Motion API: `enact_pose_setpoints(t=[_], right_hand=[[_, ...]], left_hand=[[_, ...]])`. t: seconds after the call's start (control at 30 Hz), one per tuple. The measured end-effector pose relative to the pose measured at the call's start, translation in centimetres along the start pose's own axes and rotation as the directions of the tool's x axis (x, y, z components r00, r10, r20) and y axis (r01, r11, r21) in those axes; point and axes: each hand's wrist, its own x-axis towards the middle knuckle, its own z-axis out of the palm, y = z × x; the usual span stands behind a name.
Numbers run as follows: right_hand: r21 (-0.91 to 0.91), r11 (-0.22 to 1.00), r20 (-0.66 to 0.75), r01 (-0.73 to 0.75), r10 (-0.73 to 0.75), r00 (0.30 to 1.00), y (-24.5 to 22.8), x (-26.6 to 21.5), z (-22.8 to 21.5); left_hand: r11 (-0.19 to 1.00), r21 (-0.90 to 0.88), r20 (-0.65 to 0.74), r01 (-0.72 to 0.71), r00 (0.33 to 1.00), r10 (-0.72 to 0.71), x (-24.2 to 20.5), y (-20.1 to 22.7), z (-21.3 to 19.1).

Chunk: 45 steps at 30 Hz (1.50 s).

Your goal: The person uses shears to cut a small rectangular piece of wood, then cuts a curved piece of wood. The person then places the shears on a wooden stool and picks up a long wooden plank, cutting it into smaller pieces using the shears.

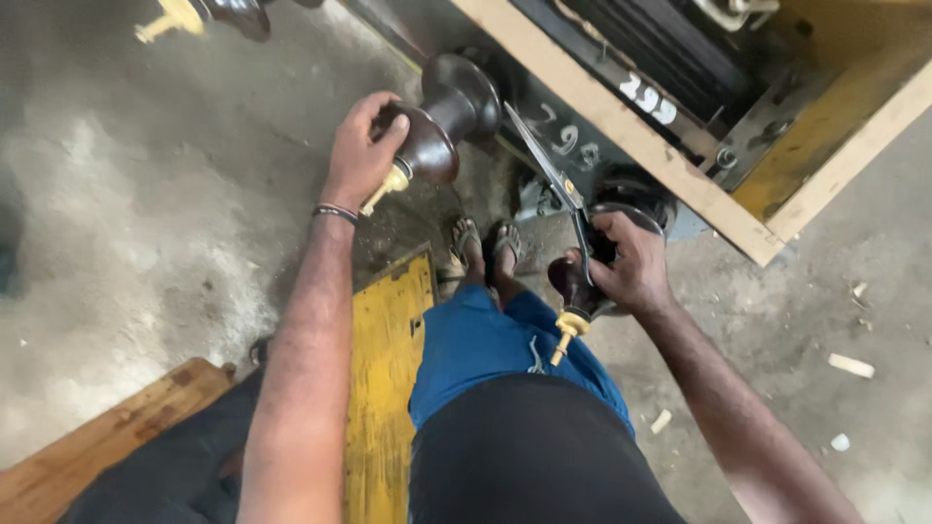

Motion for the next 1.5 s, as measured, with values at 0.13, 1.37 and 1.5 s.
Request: enact_pose_setpoints(t=[0.13, 1.37, 1.5], right_hand=[[0.064, 0.994, 0.015, -0.091, 0.090, 0.996, 0.0, 0.2, 0.0], [0.536, 0.718, -0.555, -0.444, 0.696, 0.455, -29.4, 0.1, 15.4], [0.604, 0.668, -0.500, -0.434, 0.742, 0.446, -33.2, 5.0, 17.1]], left_hand=[[0.993, 0.061, -0.027, -0.100, 0.994, 0.102, 0.6, -0.1, 0.2], [0.911, -0.345, 0.703, -0.226, 0.582, 0.410, 7.4, -1.6, -18.0], [0.873, -0.372, 0.551, -0.317, 0.682, 0.482, 11.6, 0.3, -24.4]])
